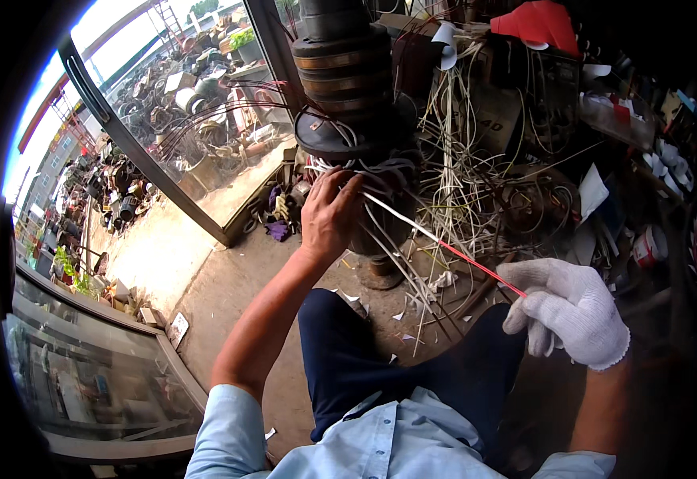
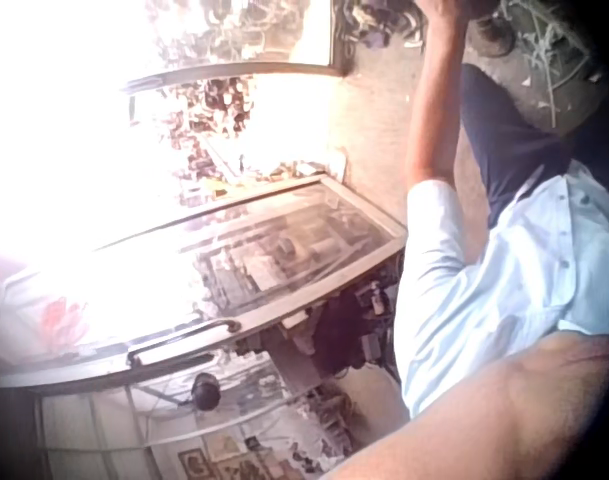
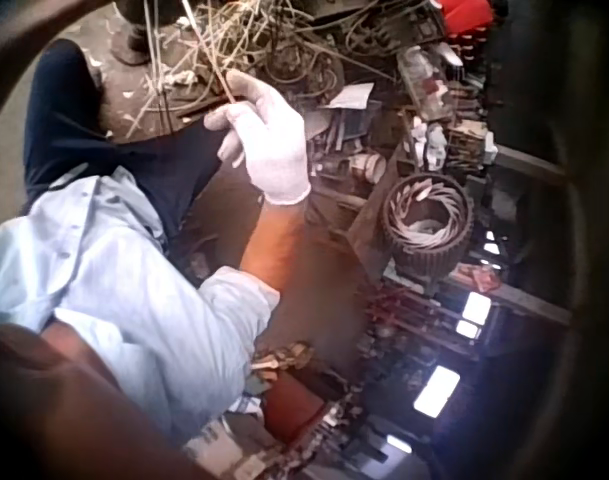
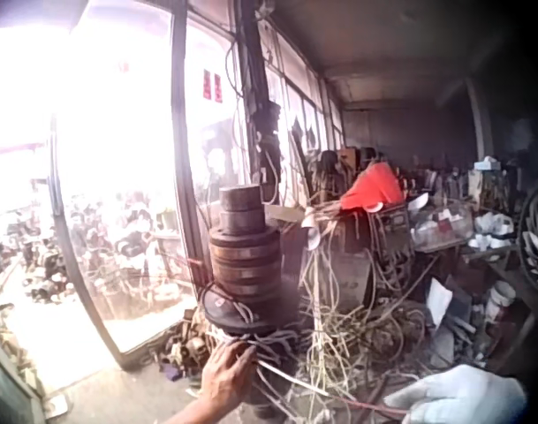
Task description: The person strips insulation from the ends of several red wires using a small knife while sitting in a workshop. They handle each wire individually, scraping the surface with the tool, and eventually gather the wires together.
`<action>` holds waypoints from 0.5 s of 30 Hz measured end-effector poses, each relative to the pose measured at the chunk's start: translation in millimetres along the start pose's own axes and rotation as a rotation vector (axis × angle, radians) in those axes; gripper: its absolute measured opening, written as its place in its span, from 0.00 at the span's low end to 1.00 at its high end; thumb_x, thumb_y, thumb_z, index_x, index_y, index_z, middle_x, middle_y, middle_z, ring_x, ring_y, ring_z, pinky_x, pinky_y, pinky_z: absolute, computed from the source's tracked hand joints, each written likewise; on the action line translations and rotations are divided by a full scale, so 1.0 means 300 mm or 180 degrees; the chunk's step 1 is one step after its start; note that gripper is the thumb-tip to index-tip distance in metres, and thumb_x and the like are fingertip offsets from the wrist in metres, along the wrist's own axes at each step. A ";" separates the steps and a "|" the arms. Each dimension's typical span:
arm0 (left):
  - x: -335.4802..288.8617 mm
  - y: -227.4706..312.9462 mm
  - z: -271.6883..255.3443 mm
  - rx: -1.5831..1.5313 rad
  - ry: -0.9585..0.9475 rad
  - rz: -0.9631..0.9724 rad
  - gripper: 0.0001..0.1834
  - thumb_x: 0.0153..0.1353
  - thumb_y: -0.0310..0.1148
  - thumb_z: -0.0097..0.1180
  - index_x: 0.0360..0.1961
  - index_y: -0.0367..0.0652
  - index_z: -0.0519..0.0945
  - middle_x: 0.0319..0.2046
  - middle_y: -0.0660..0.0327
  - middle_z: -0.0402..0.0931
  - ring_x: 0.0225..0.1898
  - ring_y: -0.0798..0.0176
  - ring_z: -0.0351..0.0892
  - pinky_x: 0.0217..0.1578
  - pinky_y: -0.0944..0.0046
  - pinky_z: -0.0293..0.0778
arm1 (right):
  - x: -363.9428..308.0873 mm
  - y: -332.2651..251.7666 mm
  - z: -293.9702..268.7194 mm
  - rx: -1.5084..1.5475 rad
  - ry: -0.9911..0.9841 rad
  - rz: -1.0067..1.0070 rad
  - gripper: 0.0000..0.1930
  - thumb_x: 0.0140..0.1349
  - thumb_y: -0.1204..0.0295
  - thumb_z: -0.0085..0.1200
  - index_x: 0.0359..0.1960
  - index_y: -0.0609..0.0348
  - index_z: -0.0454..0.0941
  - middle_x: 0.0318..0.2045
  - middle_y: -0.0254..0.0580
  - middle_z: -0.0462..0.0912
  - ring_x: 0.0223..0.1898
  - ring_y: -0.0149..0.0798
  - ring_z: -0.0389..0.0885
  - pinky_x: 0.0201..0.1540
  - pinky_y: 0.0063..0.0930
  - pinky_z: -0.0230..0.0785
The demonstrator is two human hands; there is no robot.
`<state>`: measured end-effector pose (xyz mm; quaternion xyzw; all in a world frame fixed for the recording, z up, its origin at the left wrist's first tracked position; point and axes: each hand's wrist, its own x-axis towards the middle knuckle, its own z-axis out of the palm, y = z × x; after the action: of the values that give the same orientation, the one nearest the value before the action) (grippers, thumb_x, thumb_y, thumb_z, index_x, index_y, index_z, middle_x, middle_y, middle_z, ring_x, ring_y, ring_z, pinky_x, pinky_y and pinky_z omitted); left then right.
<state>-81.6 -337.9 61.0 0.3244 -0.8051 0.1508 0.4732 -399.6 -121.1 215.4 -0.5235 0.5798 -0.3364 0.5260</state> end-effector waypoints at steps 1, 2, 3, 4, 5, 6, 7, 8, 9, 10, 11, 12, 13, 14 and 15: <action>-0.004 0.001 0.006 -0.0004 0.0007 -0.0017 0.23 0.55 0.29 0.68 0.54 0.40 0.82 0.51 0.49 0.79 0.58 0.41 0.78 0.61 0.46 0.74 | 0.003 0.002 -0.008 -0.0239 0.0029 0.0017 0.22 0.68 0.75 0.49 0.61 0.77 0.73 0.30 0.51 0.87 0.18 0.30 0.79 0.22 0.21 0.73; -0.006 0.001 0.006 -0.0001 0.0009 -0.0036 0.24 0.55 0.30 0.68 0.54 0.40 0.82 0.51 0.49 0.79 0.59 0.41 0.77 0.62 0.46 0.73 | 0.013 0.014 -0.013 -0.0475 0.0051 0.0034 0.22 0.69 0.74 0.48 0.61 0.77 0.73 0.30 0.50 0.87 0.18 0.29 0.79 0.22 0.21 0.72; -0.003 0.008 0.012 -0.0021 0.0001 -0.0066 0.24 0.55 0.30 0.68 0.54 0.40 0.82 0.51 0.49 0.79 0.59 0.41 0.77 0.62 0.46 0.73 | 0.016 0.024 -0.021 -0.0741 0.0104 0.0058 0.22 0.70 0.73 0.47 0.61 0.77 0.73 0.30 0.49 0.87 0.18 0.29 0.78 0.22 0.22 0.72; -0.001 0.013 0.012 -0.0035 -0.0010 -0.0096 0.24 0.55 0.30 0.68 0.54 0.39 0.82 0.51 0.49 0.79 0.60 0.40 0.77 0.62 0.46 0.73 | 0.024 0.041 -0.025 -0.0970 0.0208 0.0091 0.22 0.72 0.70 0.46 0.60 0.76 0.74 0.28 0.46 0.86 0.18 0.28 0.77 0.22 0.23 0.71; 0.000 0.015 0.009 -0.0045 -0.0025 -0.0126 0.24 0.55 0.29 0.68 0.54 0.39 0.82 0.52 0.49 0.79 0.60 0.40 0.77 0.62 0.46 0.73 | 0.024 0.058 -0.034 -0.0947 0.0282 0.0108 0.22 0.72 0.70 0.47 0.60 0.76 0.75 0.28 0.45 0.86 0.18 0.28 0.78 0.23 0.22 0.71; -0.002 0.014 0.004 -0.0048 -0.0155 -0.0157 0.23 0.56 0.29 0.68 0.55 0.39 0.82 0.54 0.47 0.79 0.62 0.39 0.76 0.62 0.46 0.74 | 0.028 0.084 -0.050 -0.0907 0.0334 0.0122 0.21 0.72 0.69 0.47 0.59 0.75 0.75 0.28 0.45 0.85 0.19 0.28 0.78 0.23 0.22 0.71; -0.003 0.018 -0.001 -0.0042 -0.0158 -0.0230 0.23 0.57 0.28 0.67 0.56 0.39 0.81 0.56 0.48 0.78 0.63 0.39 0.76 0.62 0.47 0.74 | 0.027 0.104 -0.065 -0.0865 0.0385 0.0137 0.21 0.72 0.69 0.47 0.59 0.75 0.76 0.28 0.44 0.85 0.19 0.28 0.78 0.23 0.22 0.71; -0.003 0.028 -0.009 -0.0036 -0.0162 -0.0301 0.24 0.58 0.27 0.65 0.57 0.39 0.81 0.57 0.48 0.77 0.63 0.40 0.75 0.62 0.48 0.74 | 0.016 0.115 -0.078 -0.0821 0.0442 0.0043 0.21 0.73 0.68 0.48 0.58 0.75 0.76 0.27 0.44 0.85 0.20 0.28 0.79 0.24 0.22 0.72; 0.000 0.037 -0.014 -0.0058 -0.0166 -0.0362 0.24 0.59 0.25 0.64 0.58 0.39 0.80 0.59 0.48 0.77 0.64 0.40 0.75 0.62 0.48 0.74 | 0.002 0.132 -0.091 -0.0660 0.0398 -0.0011 0.21 0.72 0.69 0.48 0.58 0.75 0.77 0.28 0.44 0.85 0.21 0.28 0.80 0.24 0.22 0.72; 0.003 0.042 -0.022 -0.0115 -0.0182 -0.0430 0.24 0.62 0.25 0.62 0.60 0.39 0.79 0.61 0.48 0.76 0.65 0.40 0.74 0.62 0.48 0.73 | -0.012 0.151 -0.105 -0.0498 0.0358 -0.0064 0.20 0.72 0.69 0.48 0.58 0.75 0.77 0.28 0.44 0.85 0.22 0.28 0.80 0.25 0.22 0.73; -0.004 0.035 -0.022 -0.0181 -0.0171 -0.0557 0.23 0.65 0.25 0.60 0.62 0.39 0.79 0.62 0.47 0.75 0.65 0.40 0.73 0.64 0.48 0.72 | -0.025 0.165 -0.116 -0.0334 0.0322 -0.0119 0.20 0.72 0.70 0.49 0.58 0.75 0.77 0.28 0.44 0.85 0.22 0.29 0.81 0.26 0.22 0.73; -0.008 0.036 -0.024 -0.0119 -0.0135 -0.0580 0.23 0.65 0.26 0.61 0.61 0.39 0.79 0.61 0.45 0.74 0.65 0.39 0.73 0.63 0.48 0.73 | -0.039 0.182 -0.123 -0.0249 0.0297 -0.0105 0.20 0.72 0.70 0.49 0.57 0.74 0.77 0.29 0.44 0.85 0.23 0.29 0.81 0.26 0.22 0.74; -0.010 0.036 -0.023 -0.0060 -0.0099 -0.0601 0.23 0.64 0.26 0.62 0.61 0.38 0.79 0.61 0.43 0.74 0.66 0.38 0.73 0.63 0.48 0.73 | -0.052 0.197 -0.130 -0.0162 0.0275 -0.0092 0.19 0.71 0.71 0.49 0.57 0.74 0.77 0.29 0.44 0.85 0.23 0.29 0.82 0.27 0.22 0.74; -0.005 0.042 -0.025 -0.0106 -0.0143 -0.0742 0.23 0.67 0.25 0.58 0.64 0.38 0.77 0.64 0.43 0.71 0.65 0.38 0.73 0.63 0.49 0.74 | -0.063 0.211 -0.138 -0.0076 0.0255 -0.0081 0.19 0.71 0.72 0.49 0.57 0.74 0.77 0.29 0.44 0.85 0.24 0.30 0.82 0.28 0.22 0.75; -0.022 0.033 -0.023 -0.0028 -0.0129 -0.0727 0.24 0.69 0.23 0.56 0.66 0.39 0.75 0.66 0.43 0.68 0.66 0.38 0.72 0.63 0.50 0.73 | -0.073 0.230 -0.141 -0.0008 0.0304 -0.0098 0.19 0.71 0.72 0.49 0.57 0.74 0.77 0.29 0.44 0.85 0.24 0.30 0.82 0.28 0.21 0.75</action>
<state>-81.3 -324.2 59.3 0.4148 -0.7729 0.0858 0.4724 -460.1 -91.3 165.6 -0.5164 0.5966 -0.3684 0.4917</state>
